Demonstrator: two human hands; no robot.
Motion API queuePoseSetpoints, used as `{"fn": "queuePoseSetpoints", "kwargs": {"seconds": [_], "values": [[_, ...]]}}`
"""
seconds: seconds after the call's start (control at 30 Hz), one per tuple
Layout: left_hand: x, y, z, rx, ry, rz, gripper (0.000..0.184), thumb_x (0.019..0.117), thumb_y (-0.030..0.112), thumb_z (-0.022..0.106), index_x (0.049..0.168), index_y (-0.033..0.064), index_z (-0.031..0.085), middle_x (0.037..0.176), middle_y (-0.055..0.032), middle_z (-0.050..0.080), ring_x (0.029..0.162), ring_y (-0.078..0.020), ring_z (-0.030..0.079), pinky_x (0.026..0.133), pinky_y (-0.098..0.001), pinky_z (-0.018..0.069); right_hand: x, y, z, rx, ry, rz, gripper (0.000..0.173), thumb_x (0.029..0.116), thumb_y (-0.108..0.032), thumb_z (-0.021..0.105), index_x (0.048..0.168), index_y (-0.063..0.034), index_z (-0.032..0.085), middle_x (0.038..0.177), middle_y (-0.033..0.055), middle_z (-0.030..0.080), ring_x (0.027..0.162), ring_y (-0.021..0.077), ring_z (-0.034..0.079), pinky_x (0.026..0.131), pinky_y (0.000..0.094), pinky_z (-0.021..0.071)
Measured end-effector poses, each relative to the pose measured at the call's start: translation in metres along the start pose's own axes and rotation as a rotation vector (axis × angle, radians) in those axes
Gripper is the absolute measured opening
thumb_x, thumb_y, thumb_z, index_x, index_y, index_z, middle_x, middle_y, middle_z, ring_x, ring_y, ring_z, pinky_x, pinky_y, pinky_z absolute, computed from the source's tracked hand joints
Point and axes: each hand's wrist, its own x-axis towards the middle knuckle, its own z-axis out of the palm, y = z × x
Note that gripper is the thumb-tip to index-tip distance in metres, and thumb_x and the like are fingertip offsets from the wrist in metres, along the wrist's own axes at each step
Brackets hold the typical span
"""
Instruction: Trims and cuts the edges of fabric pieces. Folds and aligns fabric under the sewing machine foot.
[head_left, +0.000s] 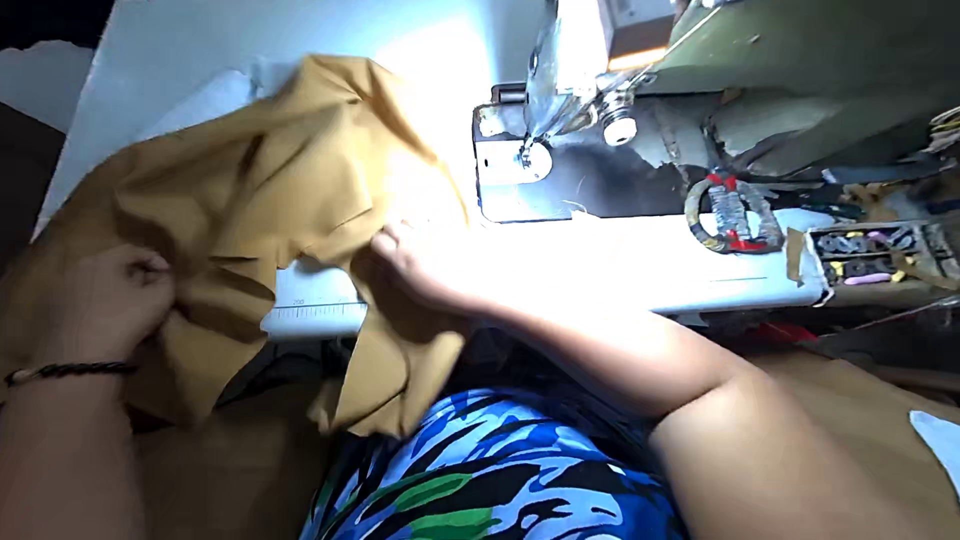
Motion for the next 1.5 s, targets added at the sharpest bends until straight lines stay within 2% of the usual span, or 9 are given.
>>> {"fn": "queuePoseSetpoints", "kwargs": {"seconds": [0.23, 0.4, 0.53, 0.67, 0.83, 1.0, 1.1, 1.3, 1.5], "values": [[-0.003, -0.033, 0.012, -0.072, 0.161, 0.024, 0.054, 0.1059, 0.037, 0.050, 0.137, -0.0075, 0.052, 0.132, -0.0381, 0.053, 0.116, -0.0514, 0.058, 0.097, -0.0666, 0.0451, -0.011, -0.027, 0.003, -0.002, -0.151, -0.112, 0.016, 0.1000, -0.017, 0.059, 0.096, -0.0068, 0.071, 0.073, 0.0092, 0.065, 0.068, 0.0269, 0.068, 0.053, 0.0437, 0.0516], [0.007, -0.011, 0.019, -0.081, 0.210, 0.014, 0.056, 0.1100, 0.039, 0.042, 0.123, -0.0126, 0.059, 0.125, -0.0378, 0.058, 0.115, -0.0500, 0.059, 0.100, -0.0656, 0.0439, 0.052, 0.077, -0.062, -0.182, 0.067, 0.273, 0.049, 0.1075, -0.034, 0.045, 0.150, -0.0100, 0.051, 0.151, 0.0200, 0.050, 0.135, 0.0420, 0.050, 0.101, 0.0650, 0.0410], [-0.014, 0.036, 0.019, -0.115, 0.154, 0.360, 0.039, 0.1063, 0.027, 0.048, 0.122, -0.0021, 0.068, 0.124, -0.0315, 0.058, 0.109, -0.0431, 0.061, 0.093, -0.0584, 0.0495, -0.032, 0.074, -0.060, -0.181, 0.089, -0.040, 0.032, 0.1035, -0.035, 0.052, 0.107, -0.0074, 0.069, 0.103, 0.0132, 0.062, 0.099, 0.0305, 0.063, 0.077, 0.0426, 0.0524], [-0.021, 0.102, 0.028, -0.088, 0.146, 0.728, 0.031, 0.1031, 0.022, 0.061, 0.117, -0.0021, 0.074, 0.115, -0.0286, 0.064, 0.100, -0.0422, 0.064, 0.090, -0.0576, 0.0513, -0.105, 0.120, -0.057, -0.116, 0.135, 0.189, 0.037, 0.1009, -0.033, 0.053, 0.085, -0.0013, 0.063, 0.090, 0.0201, 0.061, 0.095, 0.0411, 0.063, 0.078, 0.0561, 0.0489], [0.024, 0.198, 0.037, 0.054, 0.055, 1.063, 0.038, 0.1018, 0.035, 0.055, 0.110, 0.0021, 0.072, 0.142, -0.0209, 0.059, 0.140, -0.0459, 0.046, 0.115, -0.0626, 0.0329, -0.112, 0.158, -0.072, -0.240, 0.338, 0.833, 0.047, 0.1041, -0.045, 0.044, 0.139, -0.0167, 0.059, 0.148, 0.0221, 0.047, 0.142, 0.0466, 0.036, 0.107, 0.0682, 0.0272], [0.054, 0.245, 0.056, 0.107, -0.090, 0.978, 0.061, 0.1063, 0.045, 0.032, 0.157, 0.0123, 0.037, 0.168, -0.0120, 0.029, 0.157, -0.0330, 0.020, 0.125, -0.0619, 0.0120, -0.108, 0.161, -0.074, -0.192, 0.369, 0.818, 0.041, 0.1056, -0.039, 0.046, 0.138, -0.0189, 0.060, 0.150, 0.0196, 0.047, 0.144, 0.0428, 0.037, 0.112, 0.0657, 0.0255], [0.034, 0.241, 0.056, 0.187, -0.111, 0.959, 0.067, 0.1060, 0.047, 0.021, 0.165, 0.0165, 0.022, 0.173, -0.0083, 0.014, 0.160, -0.0355, 0.005, 0.120, -0.0727, -0.0007, -0.113, 0.162, -0.076, -0.150, 0.446, 0.769, 0.033, 0.1039, -0.027, 0.052, 0.132, -0.0141, 0.066, 0.143, 0.0187, 0.055, 0.139, 0.0412, 0.044, 0.111, 0.0653, 0.0289], [-0.074, 0.180, 0.070, 0.147, -0.100, 1.062, 0.068, 0.1068, 0.049, 0.019, 0.163, 0.0126, 0.030, 0.170, -0.0044, 0.026, 0.158, -0.0301, 0.018, 0.119, -0.0740, 0.0075, -0.141, 0.106, -0.054, -0.063, 0.552, 0.445, 0.030, 0.1020, -0.024, 0.053, 0.104, -0.0018, 0.073, 0.111, 0.0207, 0.067, 0.112, 0.0402, 0.059, 0.097, 0.0545, 0.0438], [-0.100, 0.177, 0.065, 0.143, -0.137, 1.077, 0.064, 0.1022, 0.047, 0.029, 0.159, 0.0217, 0.041, 0.168, -0.0012, 0.031, 0.156, -0.0318, 0.025, 0.116, -0.0730, 0.0153, -0.124, 0.056, -0.037, -0.034, 0.250, 0.369, 0.055, 0.0989, -0.052, 0.056, 0.084, 0.0004, 0.067, 0.085, 0.0188, 0.061, 0.088, 0.0391, 0.063, 0.073, 0.0539, 0.0493]]}}
